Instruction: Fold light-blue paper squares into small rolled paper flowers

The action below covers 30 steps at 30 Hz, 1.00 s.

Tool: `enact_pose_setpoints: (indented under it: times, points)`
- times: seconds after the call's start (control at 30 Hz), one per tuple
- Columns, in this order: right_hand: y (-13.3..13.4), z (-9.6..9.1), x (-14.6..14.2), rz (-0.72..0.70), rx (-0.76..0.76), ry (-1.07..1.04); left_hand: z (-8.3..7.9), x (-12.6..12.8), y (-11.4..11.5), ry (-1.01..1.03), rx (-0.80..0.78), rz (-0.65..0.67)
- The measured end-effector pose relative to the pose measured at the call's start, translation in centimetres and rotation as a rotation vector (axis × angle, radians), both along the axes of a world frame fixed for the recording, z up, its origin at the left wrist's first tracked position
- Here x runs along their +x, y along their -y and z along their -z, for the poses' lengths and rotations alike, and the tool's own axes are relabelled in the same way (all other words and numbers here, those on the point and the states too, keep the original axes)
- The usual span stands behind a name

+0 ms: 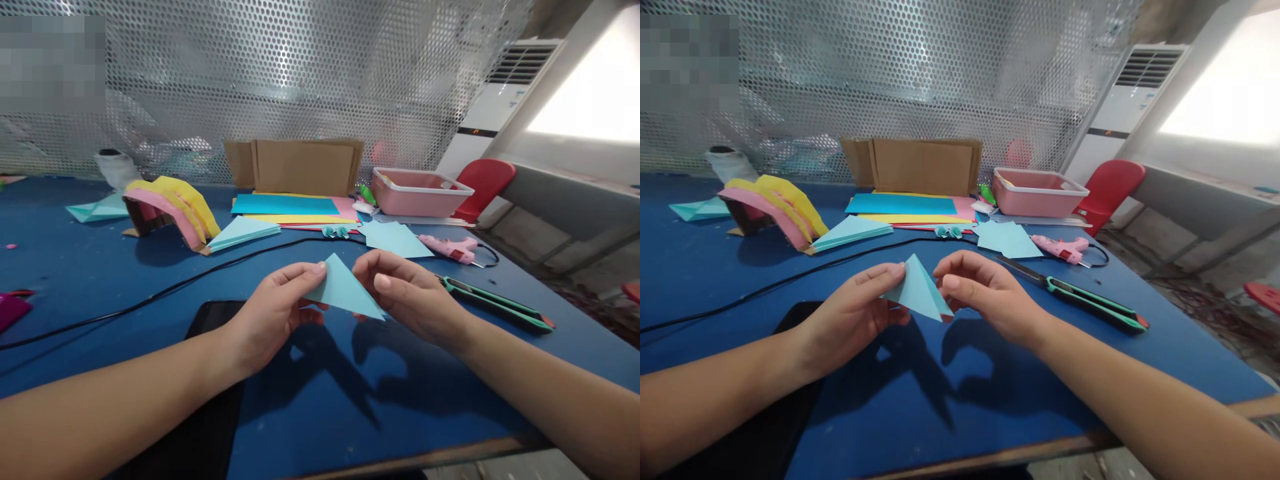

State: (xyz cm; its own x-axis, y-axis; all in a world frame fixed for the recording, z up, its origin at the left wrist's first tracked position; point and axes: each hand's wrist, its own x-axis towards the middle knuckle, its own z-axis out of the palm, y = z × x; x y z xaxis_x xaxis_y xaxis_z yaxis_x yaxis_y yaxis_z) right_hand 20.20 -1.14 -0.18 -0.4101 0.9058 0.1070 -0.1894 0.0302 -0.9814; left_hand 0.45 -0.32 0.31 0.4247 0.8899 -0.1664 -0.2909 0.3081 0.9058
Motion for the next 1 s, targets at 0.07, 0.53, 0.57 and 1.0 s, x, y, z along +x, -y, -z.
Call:
enact_pose_setpoints:
  times: [0.07,0.53,0.57,1.0]
  points:
    - [0.27,-0.12,-0.27,-0.002,0.039,0.043,-0.03,-0.06,0.14,-0.004,0.019,0.020]
    - [0.80,-0.26,0.19,0.216,0.921,0.535,0.27,-0.06,-0.03,-0.205,0.001,-0.017]
    - [0.79,-0.34,0.21,0.221,0.898,0.543,0.23,-0.05,-0.02,-0.205,-0.001,-0.027]
    - [-0.14,-0.61,-0.61,0.266,0.179,0.394,-0.27,-0.08,0.28,-0.301,0.122,-0.003]
